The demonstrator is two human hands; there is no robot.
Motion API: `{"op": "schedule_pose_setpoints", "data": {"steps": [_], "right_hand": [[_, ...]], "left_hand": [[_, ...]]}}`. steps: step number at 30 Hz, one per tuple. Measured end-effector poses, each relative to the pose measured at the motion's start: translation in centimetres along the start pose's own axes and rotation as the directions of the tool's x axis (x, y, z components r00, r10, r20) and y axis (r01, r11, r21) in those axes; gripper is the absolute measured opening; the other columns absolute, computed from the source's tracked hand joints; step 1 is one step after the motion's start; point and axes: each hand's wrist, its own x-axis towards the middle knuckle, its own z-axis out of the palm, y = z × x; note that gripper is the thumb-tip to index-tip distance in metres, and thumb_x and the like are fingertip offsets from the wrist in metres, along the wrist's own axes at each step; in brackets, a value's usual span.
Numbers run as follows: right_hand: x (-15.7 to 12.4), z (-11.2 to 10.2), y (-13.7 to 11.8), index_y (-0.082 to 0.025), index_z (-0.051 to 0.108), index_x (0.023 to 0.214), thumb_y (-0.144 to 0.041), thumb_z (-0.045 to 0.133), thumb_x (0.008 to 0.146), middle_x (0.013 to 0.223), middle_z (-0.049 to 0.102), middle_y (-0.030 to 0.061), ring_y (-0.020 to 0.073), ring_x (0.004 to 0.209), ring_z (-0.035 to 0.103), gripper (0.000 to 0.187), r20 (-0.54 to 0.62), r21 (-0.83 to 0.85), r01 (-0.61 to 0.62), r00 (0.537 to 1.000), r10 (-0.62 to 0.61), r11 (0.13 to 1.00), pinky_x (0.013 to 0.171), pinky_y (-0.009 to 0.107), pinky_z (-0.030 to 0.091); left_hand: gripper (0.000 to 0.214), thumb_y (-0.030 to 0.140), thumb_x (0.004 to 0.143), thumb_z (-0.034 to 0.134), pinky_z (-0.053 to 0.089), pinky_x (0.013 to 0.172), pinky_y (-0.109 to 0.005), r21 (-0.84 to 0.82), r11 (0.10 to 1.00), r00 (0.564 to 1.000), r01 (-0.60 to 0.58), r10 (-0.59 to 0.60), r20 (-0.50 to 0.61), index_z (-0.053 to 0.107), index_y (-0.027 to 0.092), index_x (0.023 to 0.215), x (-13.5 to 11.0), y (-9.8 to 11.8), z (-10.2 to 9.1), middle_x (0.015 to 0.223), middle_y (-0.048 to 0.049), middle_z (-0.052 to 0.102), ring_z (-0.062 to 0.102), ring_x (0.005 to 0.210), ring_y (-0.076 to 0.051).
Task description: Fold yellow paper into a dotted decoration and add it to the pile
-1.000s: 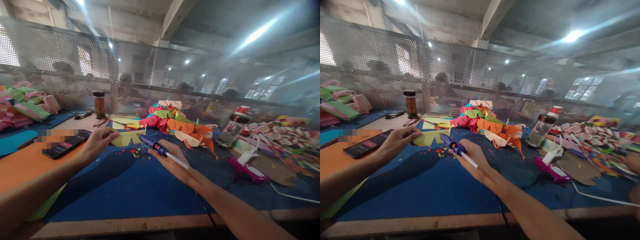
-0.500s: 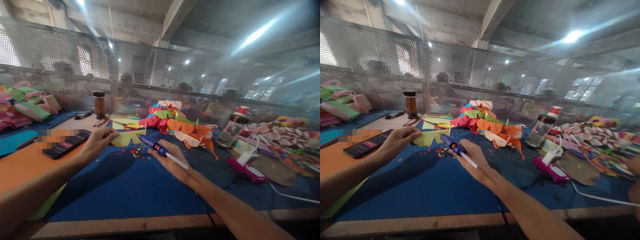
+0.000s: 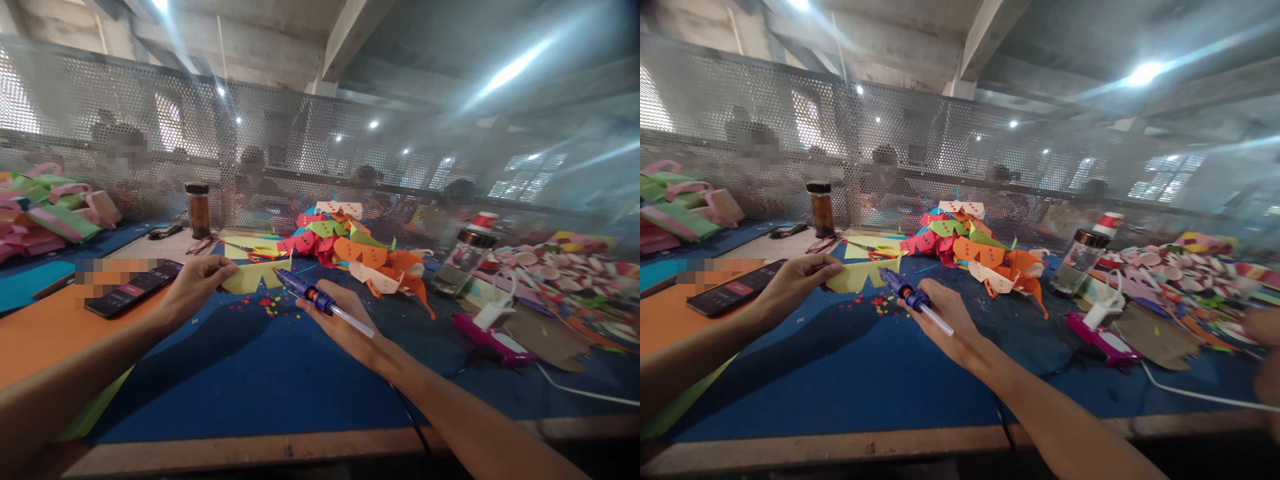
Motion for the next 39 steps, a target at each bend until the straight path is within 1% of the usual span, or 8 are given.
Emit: {"op": "schedule_pose_setpoints", "data": {"steps": [7, 20, 25, 31, 35, 39], "right_hand": [[0.0, 0.0, 0.0, -0.023, 0.037, 0.069, -0.043, 0.056, 0.093, 0.066, 0.046, -0.0038, 0.0112, 0.057, 0.041, 0.037, 0.006, 0.0, -0.001, 1.0, 0.001, 1.0, 0.053, 0.029, 0.03], [-0.1, 0.1, 0.1, -0.023, 0.038, 0.069, -0.043, 0.056, 0.093, 0.067, 0.049, -0.0036, 0.0109, 0.057, 0.042, 0.036, -0.002, -0.028, 0.006, 1.0, -0.006, 1.0, 0.054, 0.028, 0.03], [0.0, -0.1, -0.2, -0.023, 0.039, 0.069, -0.044, 0.056, 0.092, 0.069, 0.052, -0.0025, 0.0114, 0.058, 0.044, 0.036, -0.032, -0.032, 0.015, 0.999, -0.016, 0.999, 0.054, 0.028, 0.033], [0.1, -0.2, -0.8, -0.022, 0.043, 0.071, -0.044, 0.057, 0.092, 0.071, 0.054, -0.0016, 0.012, 0.06, 0.046, 0.033, -0.061, 0.016, 0.027, 0.998, -0.026, 0.999, 0.057, 0.029, 0.036], [0.2, -0.3, -0.9, -0.022, 0.043, 0.069, -0.043, 0.058, 0.091, 0.069, 0.052, -0.002, 0.0119, 0.06, 0.045, 0.034, -0.048, 0.052, -0.002, 0.999, 0.005, 0.999, 0.058, 0.029, 0.037], [0.2, -0.3, -1.1, -0.021, 0.049, 0.071, -0.044, 0.06, 0.089, 0.067, 0.053, -0.0017, 0.0128, 0.06, 0.046, 0.031, -0.008, 0.144, -0.084, 0.996, 0.086, 0.986, 0.058, 0.03, 0.039]], "left_hand": [[0.031, 0.048, 0.079, 0.064, 0.042, 0.056, -0.023, -0.004, 1.0, 1.0, 0.0, 0.0, 0.001, 0.068, 0.017, 0.079, -0.1, 0.0, 0.0, 0.062, 0.0015, 0.06, 0.054, 0.059, -0.014], [0.031, 0.048, 0.078, 0.065, 0.044, 0.056, -0.024, -0.02, 1.0, 1.0, 0.011, -0.011, -0.003, 0.069, 0.018, 0.078, 0.0, -0.1, -0.1, 0.062, 0.0008, 0.063, 0.056, 0.059, -0.015], [0.033, 0.05, 0.076, 0.067, 0.043, 0.056, -0.024, -0.054, 0.998, 1.0, 0.031, -0.031, 0.002, 0.069, 0.017, 0.079, 0.1, -0.3, -0.1, 0.062, 0.0014, 0.063, 0.057, 0.059, -0.014], [0.031, 0.048, 0.078, 0.067, 0.043, 0.058, -0.024, -0.099, 0.993, 0.997, 0.07, -0.069, 0.015, 0.069, 0.017, 0.081, 0.2, -0.4, -0.2, 0.063, 0.0013, 0.064, 0.058, 0.06, -0.014], [0.03, 0.047, 0.078, 0.068, 0.043, 0.058, -0.025, -0.099, 0.992, 0.997, 0.075, -0.073, 0.019, 0.069, 0.017, 0.079, 0.1, -0.4, -0.3, 0.063, 0.0012, 0.063, 0.058, 0.06, -0.014], [0.031, 0.048, 0.077, 0.068, 0.043, 0.058, -0.025, -0.104, 0.991, 0.997, 0.081, -0.08, 0.015, 0.069, 0.017, 0.08, 0.1, -0.3, -0.4, 0.065, 0.0007, 0.063, 0.058, 0.06, -0.014]]}}
